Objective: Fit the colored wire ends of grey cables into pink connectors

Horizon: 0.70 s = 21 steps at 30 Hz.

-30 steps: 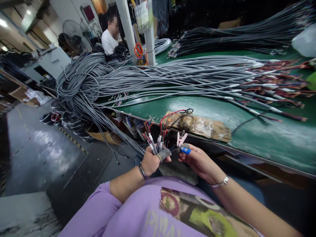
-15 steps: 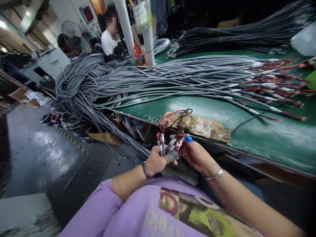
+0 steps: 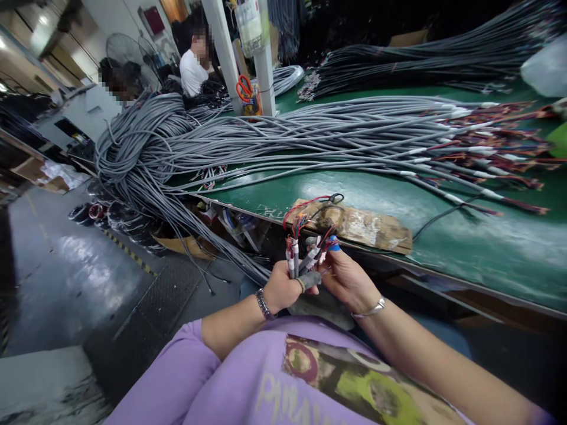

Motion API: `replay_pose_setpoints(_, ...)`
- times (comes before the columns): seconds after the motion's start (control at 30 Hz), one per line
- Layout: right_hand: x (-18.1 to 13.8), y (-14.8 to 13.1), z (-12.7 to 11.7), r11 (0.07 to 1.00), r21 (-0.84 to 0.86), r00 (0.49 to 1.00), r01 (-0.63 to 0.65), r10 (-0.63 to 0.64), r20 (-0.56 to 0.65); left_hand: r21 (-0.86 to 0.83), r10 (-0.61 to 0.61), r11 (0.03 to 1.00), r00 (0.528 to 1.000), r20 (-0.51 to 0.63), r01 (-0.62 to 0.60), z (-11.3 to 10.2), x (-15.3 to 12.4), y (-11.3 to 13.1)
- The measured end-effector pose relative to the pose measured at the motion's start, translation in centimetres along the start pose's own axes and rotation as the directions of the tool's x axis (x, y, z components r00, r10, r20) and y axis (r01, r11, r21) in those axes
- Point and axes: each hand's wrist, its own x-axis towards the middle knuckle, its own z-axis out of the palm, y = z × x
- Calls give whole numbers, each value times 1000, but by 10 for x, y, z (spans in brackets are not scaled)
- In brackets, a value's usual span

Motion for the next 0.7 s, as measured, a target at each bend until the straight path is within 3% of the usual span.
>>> replay_pose_setpoints(0.3, -6, -1, -6, 999, -46, 1000, -1, 1, 5, -27, 45, 999, 999, -16, -46, -5, -6, -9)
replay_pose_setpoints(0.5, -8, -7, -15, 992, -111, 996, -67, 73, 46, -43, 70, 996, 997, -40, -72, -10, -15, -13)
replay_pose_setpoints(0.7, -10, -4, -18, 987, -159, 1000, 23, -21, 9, -41, 101, 993, 985, -139, -108, -9, -15, -8)
